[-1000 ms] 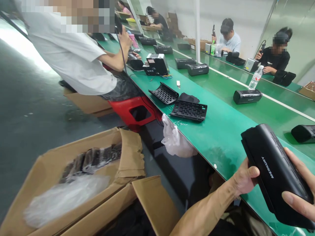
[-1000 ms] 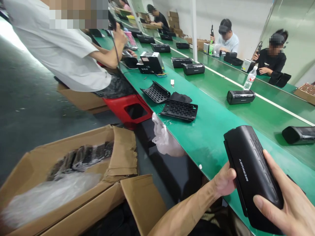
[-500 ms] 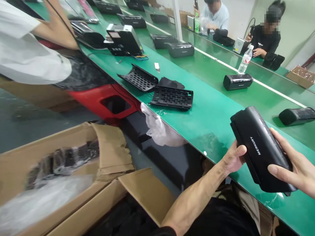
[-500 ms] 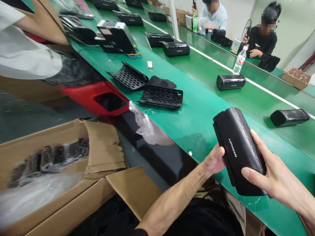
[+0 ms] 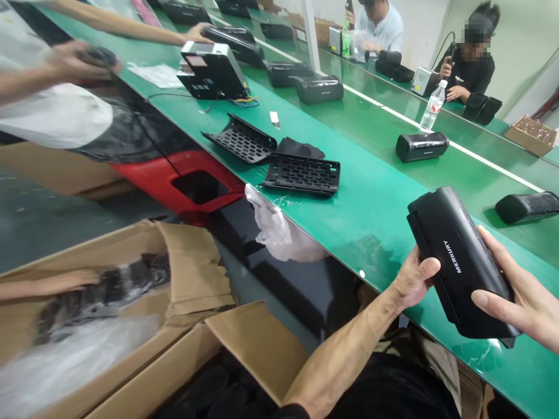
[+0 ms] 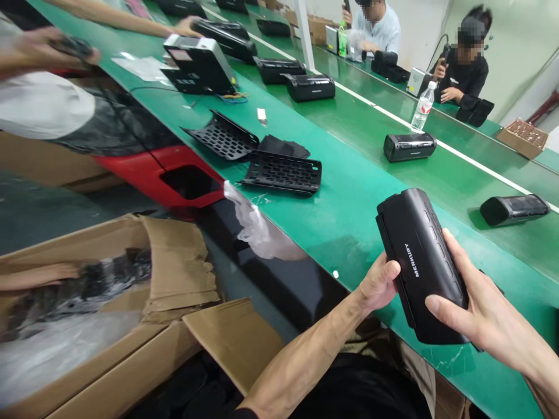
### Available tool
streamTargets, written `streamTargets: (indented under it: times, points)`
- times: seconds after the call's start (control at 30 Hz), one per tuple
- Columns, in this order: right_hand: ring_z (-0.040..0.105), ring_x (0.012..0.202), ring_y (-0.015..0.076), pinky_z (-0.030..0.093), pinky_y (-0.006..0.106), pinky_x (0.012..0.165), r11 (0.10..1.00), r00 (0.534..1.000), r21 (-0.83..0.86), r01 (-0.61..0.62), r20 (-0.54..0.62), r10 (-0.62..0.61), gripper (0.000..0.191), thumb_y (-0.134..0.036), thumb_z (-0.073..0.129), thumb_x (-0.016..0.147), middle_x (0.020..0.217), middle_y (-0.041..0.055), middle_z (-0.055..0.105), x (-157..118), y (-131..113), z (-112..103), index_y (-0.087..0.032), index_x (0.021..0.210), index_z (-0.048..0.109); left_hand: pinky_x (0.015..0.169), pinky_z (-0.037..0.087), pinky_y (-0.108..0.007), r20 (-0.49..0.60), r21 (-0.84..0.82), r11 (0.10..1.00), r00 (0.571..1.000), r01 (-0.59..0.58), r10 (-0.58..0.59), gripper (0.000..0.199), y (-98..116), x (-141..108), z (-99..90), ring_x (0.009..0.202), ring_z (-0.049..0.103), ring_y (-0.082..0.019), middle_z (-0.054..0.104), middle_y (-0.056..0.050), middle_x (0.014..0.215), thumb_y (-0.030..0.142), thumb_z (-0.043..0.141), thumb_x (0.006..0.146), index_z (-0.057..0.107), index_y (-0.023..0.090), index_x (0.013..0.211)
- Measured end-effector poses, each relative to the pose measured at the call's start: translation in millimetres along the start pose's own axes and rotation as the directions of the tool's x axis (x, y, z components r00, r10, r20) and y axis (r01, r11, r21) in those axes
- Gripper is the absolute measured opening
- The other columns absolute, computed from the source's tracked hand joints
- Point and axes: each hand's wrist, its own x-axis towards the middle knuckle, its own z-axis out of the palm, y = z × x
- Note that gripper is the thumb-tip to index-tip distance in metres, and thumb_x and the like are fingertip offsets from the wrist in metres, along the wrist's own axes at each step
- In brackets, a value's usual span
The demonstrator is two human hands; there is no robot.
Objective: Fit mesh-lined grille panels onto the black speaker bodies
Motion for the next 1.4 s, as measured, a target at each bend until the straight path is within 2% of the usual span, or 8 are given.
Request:
streamTargets:
  times: [0.3, 0.47, 0.57, 0.7, 0.87, 1.03, 1.13, 1.4]
  points:
    - [0.074, 0.116, 0.0403, 0.062, 0.057, 0.094, 0.992, 0.995, -0.084, -0.099, -0.007, 0.099, 0.103, -0.072, 0.061, 0.094, 0.159, 0.015, 0.056, 0, 13, 21, -0.035, 0.176, 0.011, 0.11, 0.051, -0.057, -0.001, 0.01, 0.999, 0.999, -0.042, 0.042, 0.086, -9, 7, 8.2, 0.127, 0.067, -0.045, 0.077, -0.019, 0.128, 0.061, 0.095, 0.069, 0.067, 0.016, 0.136]
    - [0.066, 0.13, 0.0414, 0.058, 0.06, 0.104, 0.996, 0.999, -0.09, -0.001, 0.046, 0.006, 0.1, -0.067, 0.064, 0.095, 0.164, 0.0147, 0.049, 8, 22, 9, -0.036, 0.175, 0.013, 0.111, 0.051, -0.059, -0.045, 0.009, 0.997, 0.996, -0.072, 0.072, 0.085, -11, 13, 10.5, 0.127, 0.067, -0.046, 0.077, -0.02, 0.126, 0.065, 0.094, 0.066, 0.071, 0.013, 0.13]
    - [0.053, 0.144, 0.0455, 0.052, 0.065, 0.111, 0.995, 0.982, -0.031, 0.097, -0.16, -0.101, 0.104, -0.067, 0.072, 0.09, 0.17, 0.0147, 0.037, -3, 33, 18, -0.037, 0.174, 0.019, 0.112, 0.05, -0.057, -0.1, -0.001, 0.992, 0.987, -0.125, 0.124, 0.089, -8, 18, 13.0, 0.13, 0.066, -0.045, 0.076, -0.019, 0.13, 0.066, 0.096, 0.062, 0.07, 0.015, 0.13]
    - [0.035, 0.155, 0.0504, 0.04, 0.075, 0.117, 0.987, 0.841, 0.014, 0.163, -0.525, -0.132, 0.115, -0.064, 0.082, 0.083, 0.173, 0.0171, 0.024, -10, 44, 68, -0.034, 0.172, 0.016, 0.113, 0.051, -0.054, -0.213, -0.01, 0.978, 0.956, -0.208, 0.201, 0.097, -12, 26, 17.4, 0.131, 0.066, -0.041, 0.075, -0.017, 0.134, 0.069, 0.095, 0.063, 0.064, 0.019, 0.141]
    - [0.044, 0.148, 0.0468, 0.032, 0.077, 0.119, 0.952, 0.635, 0.021, 0.306, -0.75, -0.187, 0.083, -0.05, 0.085, 0.083, 0.159, 0.0177, 0.045, 5, 42, 94, -0.03, 0.151, 0.042, 0.113, 0.05, -0.054, -0.124, 0.091, 0.978, 0.973, -0.185, 0.196, 0.101, -5, 24, 2.9, 0.139, 0.06, -0.042, 0.066, -0.018, 0.148, 0.076, 0.088, 0.068, 0.059, 0.022, 0.149]
    - [0.051, 0.142, 0.0463, 0.044, 0.062, 0.115, 0.917, 0.791, 0.368, 0.153, -0.602, 0.11, 0.086, -0.056, 0.087, 0.078, 0.159, 0.0153, 0.05, -15, 47, 52, -0.029, 0.15, 0.047, 0.116, 0.045, -0.055, 0.068, 0.497, 0.837, 0.972, -0.229, 0.226, 0.128, 84, 20, -33.1, 0.157, 0.036, -0.045, 0.027, -0.015, 0.178, 0.072, 0.098, 0.053, 0.04, 0.04, 0.163]
    - [0.053, 0.141, 0.0445, 0.05, 0.052, 0.109, 0.866, 0.869, 0.483, 0.134, -0.478, 0.132, 0.083, -0.056, 0.087, 0.077, 0.16, 0.0126, 0.051, -26, 51, 40, -0.031, 0.147, 0.05, 0.124, 0.037, -0.053, 0.317, 0.708, 0.624, 0.939, -0.329, 0.134, 0.132, 132, 26, -29.7, 0.156, 0.037, -0.043, 0.035, -0.011, 0.175, 0.048, 0.107, 0.049, 0.041, 0.041, 0.164]
    - [0.061, 0.132, 0.0386, 0.056, 0.042, 0.099, 0.815, 0.904, 0.566, 0.122, -0.403, 0.144, 0.078, -0.057, 0.081, 0.081, 0.158, 0.0115, 0.054, -17, 65, 47, -0.033, 0.148, 0.049, 0.094, 0.053, -0.037, 0.276, 0.767, 0.567, 0.952, -0.301, 0.132, 0.095, 117, 30, -7.8, 0.105, 0.063, -0.028, 0.063, -0.009, 0.135, 0.045, 0.096, 0.064, 0.057, 0.028, 0.15]
